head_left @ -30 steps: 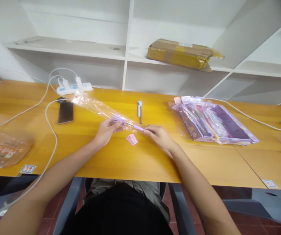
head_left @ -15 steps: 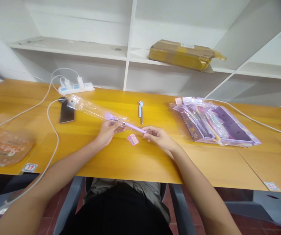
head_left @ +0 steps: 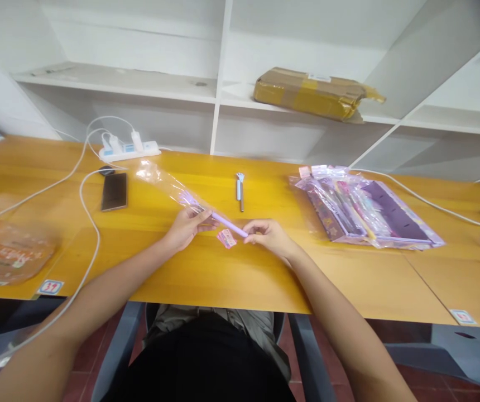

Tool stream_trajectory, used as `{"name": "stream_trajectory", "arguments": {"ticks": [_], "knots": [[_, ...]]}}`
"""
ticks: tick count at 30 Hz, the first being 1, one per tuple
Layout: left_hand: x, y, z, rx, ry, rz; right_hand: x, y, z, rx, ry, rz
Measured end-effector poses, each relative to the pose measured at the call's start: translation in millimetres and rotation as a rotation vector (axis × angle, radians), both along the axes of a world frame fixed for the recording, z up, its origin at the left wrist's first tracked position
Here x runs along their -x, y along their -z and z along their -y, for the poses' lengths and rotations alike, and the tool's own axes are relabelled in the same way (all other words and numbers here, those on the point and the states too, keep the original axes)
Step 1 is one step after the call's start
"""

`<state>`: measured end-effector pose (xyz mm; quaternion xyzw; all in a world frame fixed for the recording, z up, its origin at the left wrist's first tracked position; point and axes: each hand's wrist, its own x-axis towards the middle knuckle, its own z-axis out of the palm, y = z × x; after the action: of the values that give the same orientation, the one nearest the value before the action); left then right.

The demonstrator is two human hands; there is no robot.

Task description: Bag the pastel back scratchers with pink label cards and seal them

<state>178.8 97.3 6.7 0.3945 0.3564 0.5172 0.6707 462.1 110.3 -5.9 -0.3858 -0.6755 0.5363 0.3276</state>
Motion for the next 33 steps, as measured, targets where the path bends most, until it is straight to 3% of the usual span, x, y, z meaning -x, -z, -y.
{"name": "stream_trajectory", "arguments": {"ticks": [5, 15, 22, 27, 33], "knots": [[2.3, -1.8, -3.3, -0.022, 0.006, 0.007, -2.4, -4.2, -1.3, -0.042, -0.001, 0.026], [7.5, -3.5, -7.0, -0.019, -0.007, 0.070, -7.6, -16.5, -3.0, -0.151, 0.163, 0.031], [0.7, 5.3, -2.3, -0.031, 0.034, -0.023, -4.1, -13.9, 0.7, -0.203, 0.046, 0.087], [-5.2, 16.1, 5.5, -0.084, 0.176, -0.141, 3.7, -7.9, 1.4, -0.200, -0.073, 0.123], [-14.6, 19.1, 16.7, -0.126, 0.285, -0.246, 11.8, -2.5, 1.7, -0.234, -0.058, 0.183]]}}
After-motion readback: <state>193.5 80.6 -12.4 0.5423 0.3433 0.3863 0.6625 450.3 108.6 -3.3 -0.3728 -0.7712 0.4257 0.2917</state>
